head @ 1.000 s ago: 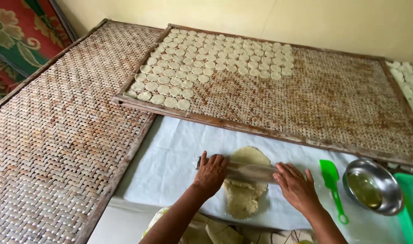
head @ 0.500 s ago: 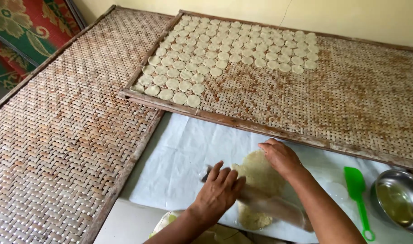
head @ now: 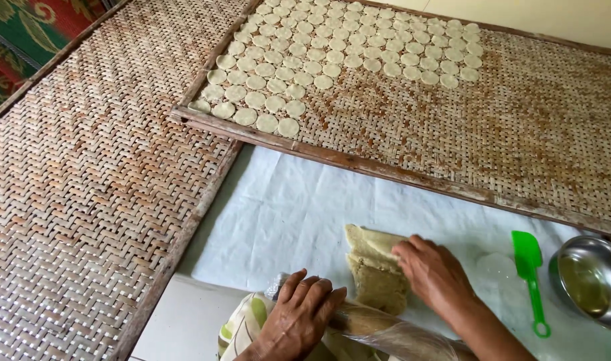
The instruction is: The person rolls out a piece of dough on a white cloth using a rolling pin. They then use a small plastic cup to cut circular shapes from the flattened dough.
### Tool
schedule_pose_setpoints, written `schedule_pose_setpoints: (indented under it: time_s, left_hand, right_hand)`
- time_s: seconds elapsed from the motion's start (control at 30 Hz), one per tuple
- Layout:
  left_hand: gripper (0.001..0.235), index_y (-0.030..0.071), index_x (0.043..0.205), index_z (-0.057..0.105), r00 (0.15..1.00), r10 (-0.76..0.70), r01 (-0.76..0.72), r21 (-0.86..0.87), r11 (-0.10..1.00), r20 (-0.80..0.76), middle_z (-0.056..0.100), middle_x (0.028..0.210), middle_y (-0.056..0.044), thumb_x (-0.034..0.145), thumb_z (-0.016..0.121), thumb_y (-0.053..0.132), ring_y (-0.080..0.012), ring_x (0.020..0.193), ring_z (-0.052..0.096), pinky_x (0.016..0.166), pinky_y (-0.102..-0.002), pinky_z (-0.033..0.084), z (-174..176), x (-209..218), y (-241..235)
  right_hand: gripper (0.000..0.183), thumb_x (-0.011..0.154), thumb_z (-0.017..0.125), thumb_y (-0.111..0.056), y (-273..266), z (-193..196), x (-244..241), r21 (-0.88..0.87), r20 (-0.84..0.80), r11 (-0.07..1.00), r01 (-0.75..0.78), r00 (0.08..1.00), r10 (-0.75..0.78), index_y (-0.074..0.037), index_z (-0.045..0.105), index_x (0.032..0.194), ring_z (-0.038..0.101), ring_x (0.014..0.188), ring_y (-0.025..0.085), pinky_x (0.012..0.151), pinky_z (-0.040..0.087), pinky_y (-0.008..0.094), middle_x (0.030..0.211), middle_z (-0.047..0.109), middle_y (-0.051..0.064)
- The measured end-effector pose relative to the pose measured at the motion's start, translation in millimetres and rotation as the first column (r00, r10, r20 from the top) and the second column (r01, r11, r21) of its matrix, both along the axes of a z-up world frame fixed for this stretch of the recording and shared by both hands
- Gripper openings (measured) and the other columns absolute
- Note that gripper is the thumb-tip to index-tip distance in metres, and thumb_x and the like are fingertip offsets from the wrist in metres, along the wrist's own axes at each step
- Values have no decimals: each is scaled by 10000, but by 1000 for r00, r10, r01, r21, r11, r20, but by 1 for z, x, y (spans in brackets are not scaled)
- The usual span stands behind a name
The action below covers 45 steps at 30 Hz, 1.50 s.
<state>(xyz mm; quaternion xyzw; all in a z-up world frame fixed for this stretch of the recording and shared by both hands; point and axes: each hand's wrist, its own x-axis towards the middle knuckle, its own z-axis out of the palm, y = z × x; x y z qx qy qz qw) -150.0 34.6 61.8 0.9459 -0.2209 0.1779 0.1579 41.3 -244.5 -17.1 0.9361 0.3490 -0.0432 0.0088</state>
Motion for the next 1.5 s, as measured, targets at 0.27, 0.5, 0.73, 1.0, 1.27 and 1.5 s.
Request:
schedule_pose_setpoints:
  time_s: [0.27, 0.5, 0.73, 1.0, 1.27, 1.5]
  left_hand:
    - [415, 72, 1326, 639, 998, 0, -1, -13, 1000, -61, 596, 1200, -132, 912, 638, 83, -309, 1134, 577, 1102, -548, 370, 14, 18, -4]
    - [395, 107, 1310, 668, 998, 52, -55, 58, 997, 45, 637, 1156, -93, 916, 680, 125, -244, 978, 608, 985, -440, 439, 29, 92, 3]
    - [511, 118, 1328, 618, 993, -82, 93, 129, 987, -90, 591, 1112, -78, 865, 710, 314, -256, 951, 593, 915, -404, 418, -15, 110, 9]
    - [778, 44, 1558, 403, 980, 179, -154, 239, 959, -91, 433, 1574, -187, 1028, 372, 613, -299, 1216, 539, 968, -440, 392, -28, 111, -14]
    - [783, 172, 1650, 230, 973, 213, -172, 341, 924, -85, 204, 1713, -157, 985, 465, 513, -338, 1582, 192, 1219, -592, 201, -38, 130, -11]
    - [856, 178, 1662, 205, 964, 242, -194, 324, 926, -115, 127, 1723, -209, 897, 545, 359, -382, 1603, 97, 1223, -664, 126, -30, 152, -9]
  right_hand:
    - [157, 879, 698, -254, -15, 81, -24, 297, -471, 912, 283, 874, -118, -257, 732, 1032, 774, 631, 65, 549, 652, 218, 871, 826, -81]
    - [923, 728, 703, -808, -15, 121, -48, -129, -256, 962, 241, 929, -267, -444, 372, 1509, 754, 964, 169, 832, 619, 377, 1184, 706, -107]
    - [834, 757, 717, -744, -30, 35, -41, -4, -144, 979, 203, 969, -201, -320, 466, 1429, 722, 857, 216, 797, 613, 395, 1218, 631, -56]
    - [510, 987, 421, -477, -15, 35, -47, 352, 211, 924, 146, 950, -231, -267, 583, 1422, 609, 1268, 125, 954, 470, 368, 1553, 523, -63]
    - [459, 1016, 395, -374, -9, 39, -20, 332, 176, 929, 166, 956, -234, -255, 612, 1402, 601, 1294, 184, 937, 520, 378, 1481, 587, -9]
    - [505, 1034, 337, -401, -13, 27, 5, 257, 126, 945, 201, 963, -239, -295, 518, 1493, 600, 1252, 232, 924, 530, 399, 1494, 555, 18]
